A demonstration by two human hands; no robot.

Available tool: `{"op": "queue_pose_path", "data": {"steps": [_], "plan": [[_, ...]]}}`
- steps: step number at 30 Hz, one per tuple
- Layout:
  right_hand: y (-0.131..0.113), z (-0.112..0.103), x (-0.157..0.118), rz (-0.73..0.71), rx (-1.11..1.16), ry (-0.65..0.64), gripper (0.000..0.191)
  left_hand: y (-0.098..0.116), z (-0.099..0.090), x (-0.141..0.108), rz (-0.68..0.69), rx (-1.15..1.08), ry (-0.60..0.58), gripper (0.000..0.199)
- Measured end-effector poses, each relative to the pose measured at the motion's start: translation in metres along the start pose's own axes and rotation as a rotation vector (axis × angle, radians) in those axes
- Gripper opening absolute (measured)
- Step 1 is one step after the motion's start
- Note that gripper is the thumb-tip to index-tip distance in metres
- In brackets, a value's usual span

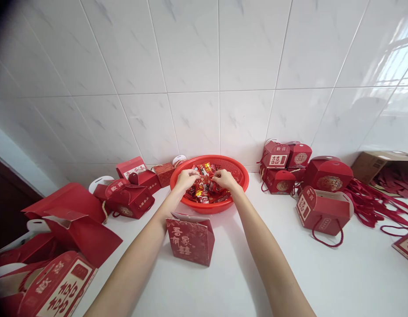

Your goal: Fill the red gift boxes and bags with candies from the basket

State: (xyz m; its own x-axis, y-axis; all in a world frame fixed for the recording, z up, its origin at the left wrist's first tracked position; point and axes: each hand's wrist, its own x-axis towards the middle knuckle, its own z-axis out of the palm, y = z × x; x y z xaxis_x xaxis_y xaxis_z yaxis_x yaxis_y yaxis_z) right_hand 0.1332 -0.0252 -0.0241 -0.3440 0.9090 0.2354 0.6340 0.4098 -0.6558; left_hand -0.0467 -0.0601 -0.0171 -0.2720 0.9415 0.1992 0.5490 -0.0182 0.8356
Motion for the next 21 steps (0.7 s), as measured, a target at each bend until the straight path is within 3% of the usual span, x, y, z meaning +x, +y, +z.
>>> {"op": "queue_pose_path", "data": {"steps": [5,10,14,16,18,21], "plan": [[-0.005,-0.002,-0.005,0.036,-0.022,-0.112,0.021,-0.002,0.001,0.000,-0.007,0.031,-0.013,0.014],[-0.009,-0.003,-0.009,0.040,-0.019,-0.142,0.011,-0.002,0.000,0.001,-0.009,0.005,0.036,0.017],[-0.014,-0.001,-0.011,0.046,-0.180,-0.509,0.019,-0.002,-0.001,0.000,-0.039,0.003,0.026,0.018],[-0.014,0.003,-0.012,0.047,-0.307,-0.626,0.016,-0.005,-0.001,0.001,-0.029,0.004,0.022,0.019],[-0.011,0.008,-0.012,0.045,-0.372,-0.624,0.014,-0.007,0.000,0.003,-0.024,-0.001,0.014,0.019],[-0.001,0.014,-0.011,0.048,-0.356,-0.455,0.024,-0.009,0.001,0.006,-0.030,-0.011,-0.006,0.018]]}}
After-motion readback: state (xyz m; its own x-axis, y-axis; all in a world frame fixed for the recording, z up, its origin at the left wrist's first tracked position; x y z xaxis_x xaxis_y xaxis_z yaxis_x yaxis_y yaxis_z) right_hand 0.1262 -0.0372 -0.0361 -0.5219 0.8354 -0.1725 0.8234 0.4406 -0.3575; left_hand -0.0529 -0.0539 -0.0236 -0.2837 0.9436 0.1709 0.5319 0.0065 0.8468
